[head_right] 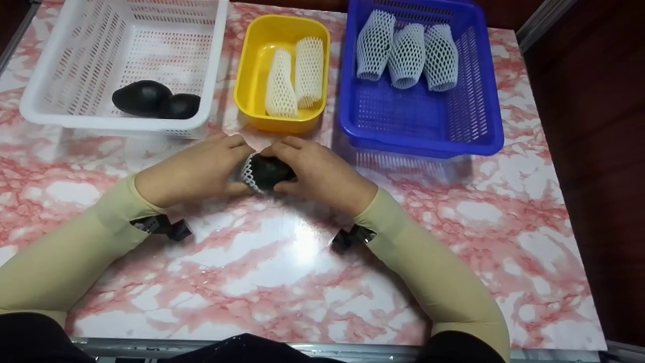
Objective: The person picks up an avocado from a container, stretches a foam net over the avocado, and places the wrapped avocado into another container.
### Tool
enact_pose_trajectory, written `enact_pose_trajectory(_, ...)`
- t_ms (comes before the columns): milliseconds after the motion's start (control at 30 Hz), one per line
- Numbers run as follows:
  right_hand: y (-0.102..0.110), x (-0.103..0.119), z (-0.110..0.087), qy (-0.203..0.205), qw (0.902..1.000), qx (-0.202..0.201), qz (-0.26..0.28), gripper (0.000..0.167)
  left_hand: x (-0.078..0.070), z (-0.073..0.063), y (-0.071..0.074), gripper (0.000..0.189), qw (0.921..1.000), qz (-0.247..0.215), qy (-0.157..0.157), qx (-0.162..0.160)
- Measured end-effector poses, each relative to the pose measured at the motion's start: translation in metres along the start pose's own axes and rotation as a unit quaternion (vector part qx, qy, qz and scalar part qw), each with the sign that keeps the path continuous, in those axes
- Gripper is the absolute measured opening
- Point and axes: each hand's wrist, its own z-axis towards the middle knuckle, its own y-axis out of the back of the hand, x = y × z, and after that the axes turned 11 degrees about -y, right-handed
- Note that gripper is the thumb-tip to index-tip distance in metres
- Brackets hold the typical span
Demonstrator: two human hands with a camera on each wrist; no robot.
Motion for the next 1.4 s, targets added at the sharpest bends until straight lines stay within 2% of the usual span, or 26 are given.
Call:
enact_pose_trajectory(133, 0.000, 0.000, 0.000, 0.013, 0.9999, -0.007, 0.002, 0.059, 0.000, 0.001, 0.000, 0.054, 0.9998, -0.012, -0.008, -0.012)
enact_pose_trajectory(333, 0.001, -0.001, -0.002, 0.028, 0.9993, -0.009, 0.023, 0.058, -0.003, 0.002, 0.001, 0.063, 0.9989, -0.039, -0.018, -0.020)
enact_pose_trajectory(567, -0.001, -0.003, 0.000, 0.041, 0.9988, -0.016, 0.022, 0.057, -0.007, 0.006, -0.001, 0.076, 0.9980, -0.055, -0.026, -0.020)
enact_pose_trajectory(767, -0.003, -0.004, 0.001, 0.027, 0.9994, -0.016, 0.017, 0.056, -0.009, 0.006, -0.006, 0.082, 0.9977, -0.065, -0.019, -0.012)
enact_pose_trajectory(867, -0.001, -0.004, 0.000, 0.013, 0.9998, -0.003, 0.014, 0.058, -0.009, 0.005, -0.005, 0.092, 0.9974, -0.069, -0.020, -0.009)
enact_pose_trajectory(1033, 0.004, -0.005, -0.001, 0.008, 0.9997, 0.020, 0.009, 0.063, -0.004, -0.001, 0.003, 0.109, 0.9978, -0.061, 0.003, 0.025)
enact_pose_trajectory(1167, 0.008, -0.007, -0.001, 0.007, 0.9998, 0.018, 0.004, 0.060, -0.001, -0.007, 0.008, 0.092, 0.9984, -0.020, 0.015, 0.051)
enact_pose_trajectory(1300, 0.009, -0.008, -0.001, -0.001, 1.0000, 0.008, 0.004, 0.058, 0.000, -0.005, 0.006, 0.063, 0.9992, -0.006, 0.006, 0.039)
enact_pose_trajectory(1400, 0.009, -0.008, -0.002, 0.000, 1.0000, -0.003, -0.003, 0.057, 0.001, -0.003, 0.003, 0.053, 0.9996, -0.015, -0.005, 0.024)
